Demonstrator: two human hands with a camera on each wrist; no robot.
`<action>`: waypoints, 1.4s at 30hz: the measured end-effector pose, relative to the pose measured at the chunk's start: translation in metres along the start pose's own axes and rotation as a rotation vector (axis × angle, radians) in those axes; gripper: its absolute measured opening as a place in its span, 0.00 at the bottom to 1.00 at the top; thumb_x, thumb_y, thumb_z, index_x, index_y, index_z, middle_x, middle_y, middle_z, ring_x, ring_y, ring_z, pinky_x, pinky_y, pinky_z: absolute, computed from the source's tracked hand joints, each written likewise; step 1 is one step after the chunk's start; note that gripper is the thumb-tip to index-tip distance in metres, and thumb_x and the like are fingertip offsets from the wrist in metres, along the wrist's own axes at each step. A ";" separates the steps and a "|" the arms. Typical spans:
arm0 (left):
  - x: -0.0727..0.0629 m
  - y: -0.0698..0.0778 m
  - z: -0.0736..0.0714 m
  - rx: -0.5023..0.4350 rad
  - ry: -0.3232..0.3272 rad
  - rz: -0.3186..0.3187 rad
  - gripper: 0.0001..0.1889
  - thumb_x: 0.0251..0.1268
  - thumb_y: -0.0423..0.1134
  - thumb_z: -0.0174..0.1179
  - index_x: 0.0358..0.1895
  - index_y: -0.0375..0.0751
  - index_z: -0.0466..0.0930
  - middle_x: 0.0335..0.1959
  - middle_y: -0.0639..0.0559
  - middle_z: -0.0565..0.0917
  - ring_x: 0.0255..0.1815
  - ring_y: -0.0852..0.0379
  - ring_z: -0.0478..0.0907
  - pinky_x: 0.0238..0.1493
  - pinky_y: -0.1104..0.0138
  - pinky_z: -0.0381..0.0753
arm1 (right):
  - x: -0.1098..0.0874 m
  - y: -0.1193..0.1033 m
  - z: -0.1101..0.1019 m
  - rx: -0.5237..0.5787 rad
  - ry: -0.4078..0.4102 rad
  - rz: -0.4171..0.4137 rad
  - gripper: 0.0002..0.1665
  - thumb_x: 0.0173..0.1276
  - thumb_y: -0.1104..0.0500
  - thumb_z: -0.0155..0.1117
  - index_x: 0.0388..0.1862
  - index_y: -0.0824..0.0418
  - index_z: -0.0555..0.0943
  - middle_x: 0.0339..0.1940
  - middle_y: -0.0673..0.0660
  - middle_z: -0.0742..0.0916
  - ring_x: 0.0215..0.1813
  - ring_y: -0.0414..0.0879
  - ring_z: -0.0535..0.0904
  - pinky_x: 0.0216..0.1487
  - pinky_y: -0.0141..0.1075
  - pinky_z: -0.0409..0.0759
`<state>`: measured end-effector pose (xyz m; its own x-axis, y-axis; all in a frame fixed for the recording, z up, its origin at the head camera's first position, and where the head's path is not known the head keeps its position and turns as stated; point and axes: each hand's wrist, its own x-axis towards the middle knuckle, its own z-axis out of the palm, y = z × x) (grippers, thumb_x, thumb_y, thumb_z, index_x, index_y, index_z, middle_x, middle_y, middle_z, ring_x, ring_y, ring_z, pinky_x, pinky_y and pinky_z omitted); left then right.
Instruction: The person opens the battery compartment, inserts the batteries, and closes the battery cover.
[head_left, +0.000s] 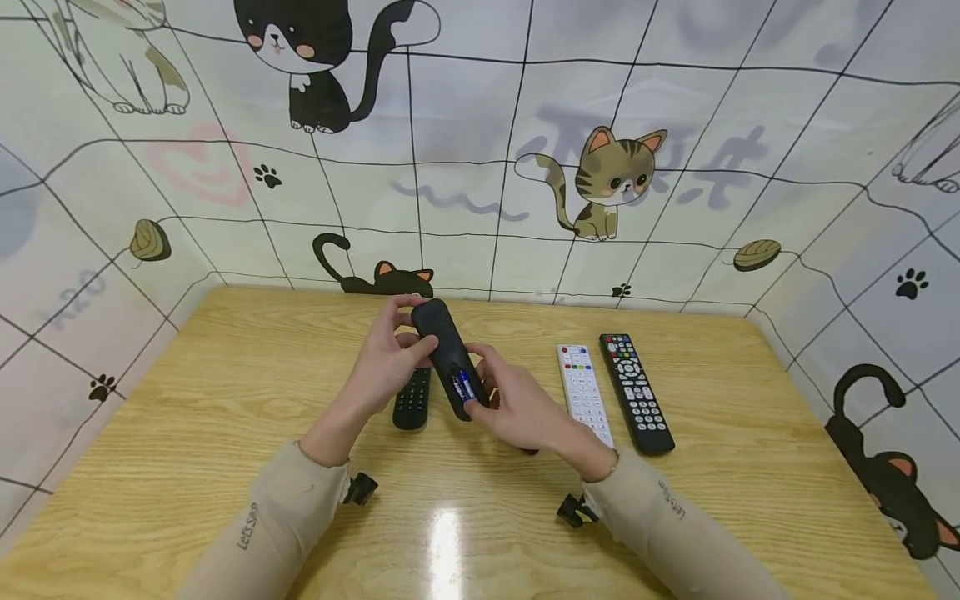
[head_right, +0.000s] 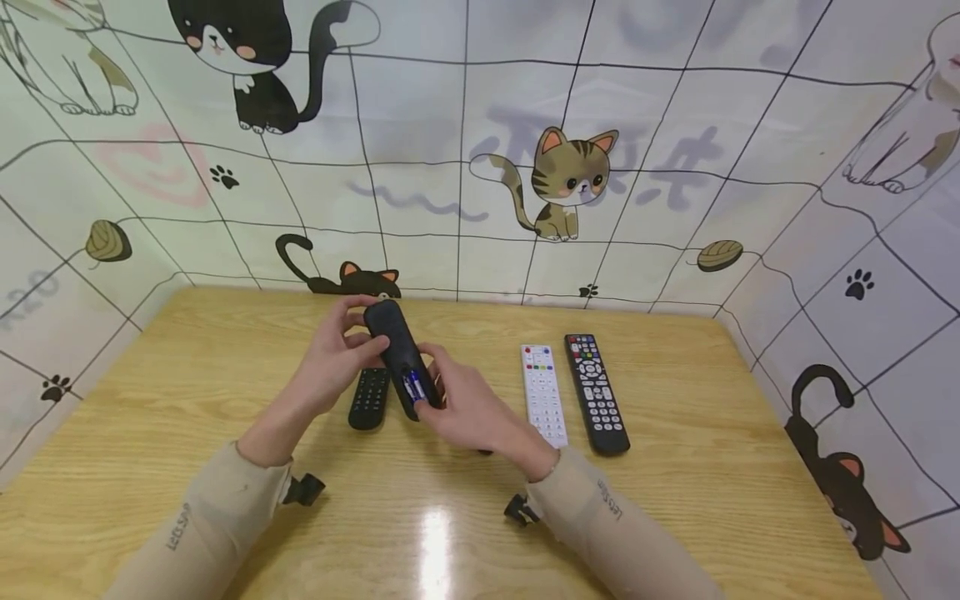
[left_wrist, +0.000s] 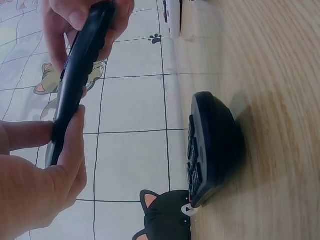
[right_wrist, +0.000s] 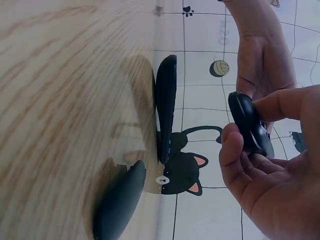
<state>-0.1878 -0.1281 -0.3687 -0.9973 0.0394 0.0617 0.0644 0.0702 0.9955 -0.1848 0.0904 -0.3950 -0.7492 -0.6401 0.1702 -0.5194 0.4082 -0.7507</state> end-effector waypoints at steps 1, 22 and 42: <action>0.000 0.000 0.000 0.002 0.000 0.003 0.30 0.71 0.20 0.58 0.73 0.38 0.61 0.57 0.34 0.72 0.44 0.46 0.83 0.42 0.61 0.87 | 0.000 0.000 0.000 -0.002 0.005 0.002 0.43 0.68 0.62 0.65 0.79 0.61 0.59 0.43 0.52 0.83 0.35 0.42 0.80 0.35 0.37 0.81; 0.001 -0.002 -0.005 0.004 -0.036 0.044 0.29 0.70 0.20 0.58 0.72 0.38 0.65 0.55 0.35 0.72 0.41 0.47 0.83 0.41 0.61 0.87 | -0.010 0.006 -0.024 -0.153 -0.126 0.026 0.19 0.78 0.59 0.61 0.63 0.65 0.79 0.44 0.52 0.85 0.43 0.43 0.81 0.40 0.36 0.82; 0.001 -0.007 -0.005 0.028 -0.058 0.034 0.30 0.69 0.19 0.59 0.72 0.37 0.65 0.56 0.34 0.73 0.42 0.45 0.83 0.44 0.55 0.86 | -0.017 0.019 -0.024 -0.334 -0.341 0.222 0.06 0.67 0.68 0.71 0.40 0.60 0.86 0.28 0.47 0.82 0.32 0.43 0.75 0.38 0.40 0.77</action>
<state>-0.1893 -0.1339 -0.3755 -0.9909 0.1000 0.0906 0.1002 0.0956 0.9904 -0.1918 0.1241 -0.3967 -0.7085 -0.6673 -0.2296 -0.5075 0.7078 -0.4914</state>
